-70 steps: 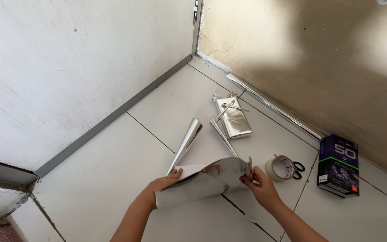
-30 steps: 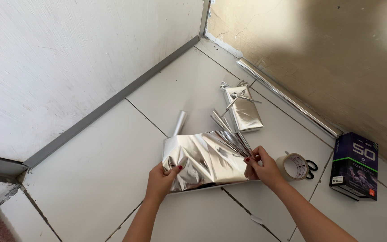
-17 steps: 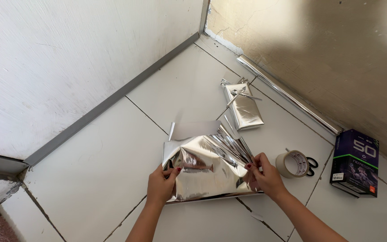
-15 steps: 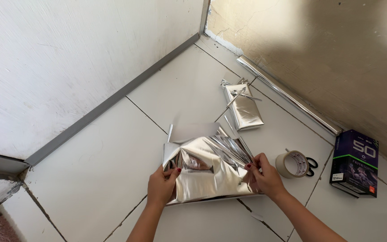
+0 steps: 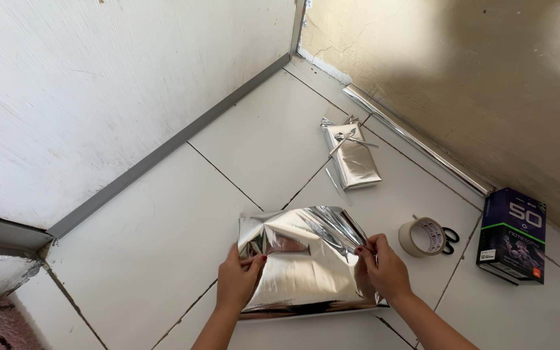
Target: The person wraps a small rectangular box with silver wrapping paper on the floor. They fold the paper around the box, secure it with tape, and tie a white ribbon around it.
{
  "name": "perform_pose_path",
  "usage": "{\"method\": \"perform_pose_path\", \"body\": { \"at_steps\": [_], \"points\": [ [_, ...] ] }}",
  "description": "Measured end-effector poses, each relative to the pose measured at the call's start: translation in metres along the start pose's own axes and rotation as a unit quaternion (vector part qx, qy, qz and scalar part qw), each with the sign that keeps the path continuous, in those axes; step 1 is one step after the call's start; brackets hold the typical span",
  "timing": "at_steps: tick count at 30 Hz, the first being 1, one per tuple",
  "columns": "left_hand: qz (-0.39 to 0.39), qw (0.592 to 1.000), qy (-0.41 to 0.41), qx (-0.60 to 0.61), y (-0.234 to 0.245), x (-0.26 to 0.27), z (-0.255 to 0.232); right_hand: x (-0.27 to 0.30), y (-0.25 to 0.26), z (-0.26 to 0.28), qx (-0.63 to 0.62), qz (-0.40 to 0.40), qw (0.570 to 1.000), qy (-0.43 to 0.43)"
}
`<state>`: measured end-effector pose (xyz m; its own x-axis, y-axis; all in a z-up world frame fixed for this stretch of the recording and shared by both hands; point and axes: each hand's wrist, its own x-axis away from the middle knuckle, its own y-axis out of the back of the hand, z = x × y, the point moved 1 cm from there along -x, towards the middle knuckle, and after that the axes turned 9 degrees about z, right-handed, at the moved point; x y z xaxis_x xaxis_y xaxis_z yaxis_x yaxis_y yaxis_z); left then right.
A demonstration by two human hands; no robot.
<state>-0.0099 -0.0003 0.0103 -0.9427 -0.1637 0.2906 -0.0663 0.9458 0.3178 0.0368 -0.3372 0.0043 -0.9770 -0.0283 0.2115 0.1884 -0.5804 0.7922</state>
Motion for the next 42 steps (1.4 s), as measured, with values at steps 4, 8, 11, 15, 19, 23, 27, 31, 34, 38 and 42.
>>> {"method": "perform_pose_path", "body": {
  "at_steps": [4,8,11,15,19,23,27,31,34,38,42],
  "points": [
    [-0.005,0.996,0.090,0.011,0.002,0.002,-0.015,-0.002,0.000,-0.002,-0.027,-0.022,0.999,0.035],
    [-0.008,0.999,0.022,0.036,0.005,0.007,-0.031,-0.008,-0.002,0.002,-0.130,-0.034,0.990,0.035],
    [0.048,0.990,0.122,-0.054,0.003,0.006,-0.034,-0.010,-0.003,0.001,-0.216,-0.004,0.975,-0.049],
    [0.053,0.989,0.127,-0.064,-0.006,0.003,-0.028,-0.015,-0.005,-0.003,-0.243,0.013,0.969,-0.040],
    [0.024,0.989,0.092,-0.112,-0.013,0.001,-0.019,-0.021,-0.004,-0.006,-0.217,0.020,0.974,-0.069],
    [0.005,0.988,0.065,-0.139,-0.016,0.003,-0.020,-0.025,0.002,0.000,-0.185,0.002,0.973,-0.140],
    [0.004,0.987,0.086,-0.137,-0.014,0.007,-0.029,-0.023,0.011,0.012,-0.179,0.023,0.972,-0.152],
    [0.007,0.974,0.107,-0.198,-0.011,0.008,-0.035,-0.014,0.014,0.024,-0.060,0.014,0.996,-0.067],
    [-0.009,0.970,0.084,-0.229,-0.014,0.008,-0.034,-0.008,0.014,0.026,-0.122,0.062,0.987,-0.085],
    [-0.016,0.968,0.084,-0.234,-0.022,0.007,-0.027,-0.010,0.013,0.027,0.003,0.050,0.997,-0.053],
    [-0.061,0.932,-0.029,-0.355,-0.034,0.007,-0.023,-0.012,0.008,0.027,0.107,0.046,0.993,-0.034]
  ]
}}
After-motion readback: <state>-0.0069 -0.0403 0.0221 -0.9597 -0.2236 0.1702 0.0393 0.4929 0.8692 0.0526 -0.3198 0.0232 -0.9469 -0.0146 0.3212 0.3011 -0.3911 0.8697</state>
